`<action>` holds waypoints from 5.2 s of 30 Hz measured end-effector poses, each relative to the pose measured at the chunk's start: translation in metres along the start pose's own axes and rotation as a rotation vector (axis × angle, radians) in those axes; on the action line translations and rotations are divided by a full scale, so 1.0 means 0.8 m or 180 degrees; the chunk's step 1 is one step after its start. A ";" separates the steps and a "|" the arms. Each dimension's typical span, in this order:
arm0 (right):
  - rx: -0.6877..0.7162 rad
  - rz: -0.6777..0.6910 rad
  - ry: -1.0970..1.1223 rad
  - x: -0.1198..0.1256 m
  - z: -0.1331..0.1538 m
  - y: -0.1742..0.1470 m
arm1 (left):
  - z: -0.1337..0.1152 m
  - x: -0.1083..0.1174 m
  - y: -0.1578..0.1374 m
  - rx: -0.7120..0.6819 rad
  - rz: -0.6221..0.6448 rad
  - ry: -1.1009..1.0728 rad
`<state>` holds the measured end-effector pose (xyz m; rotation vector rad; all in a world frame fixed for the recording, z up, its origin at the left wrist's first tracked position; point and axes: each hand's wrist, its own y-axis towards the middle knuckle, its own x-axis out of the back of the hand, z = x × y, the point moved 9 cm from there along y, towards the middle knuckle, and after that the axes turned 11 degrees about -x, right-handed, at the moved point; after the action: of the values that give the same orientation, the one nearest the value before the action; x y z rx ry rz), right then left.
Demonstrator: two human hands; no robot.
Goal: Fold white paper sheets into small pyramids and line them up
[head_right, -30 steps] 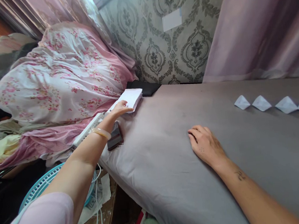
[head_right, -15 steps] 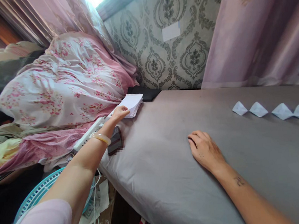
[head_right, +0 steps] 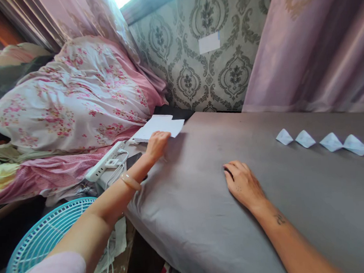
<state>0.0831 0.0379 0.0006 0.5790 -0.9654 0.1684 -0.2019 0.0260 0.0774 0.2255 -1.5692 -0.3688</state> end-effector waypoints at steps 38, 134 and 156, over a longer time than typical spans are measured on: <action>-0.1578 0.0491 0.0009 0.047 -0.088 -0.003 | -0.163 -0.097 -0.011 -0.0109 0.0949 -0.2521; -0.1239 0.0585 0.0055 0.058 -0.084 -0.006 | -0.219 -0.102 0.010 -0.0632 0.0380 -0.2138; -0.1888 0.0118 -0.0437 0.046 -0.111 0.003 | -0.208 -0.127 0.018 0.0084 0.0291 -0.2021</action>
<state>0.1675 0.0833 -0.0066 0.0266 -1.0974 -0.1276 -0.0309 0.0611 -0.0110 0.0536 -2.2016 -0.3672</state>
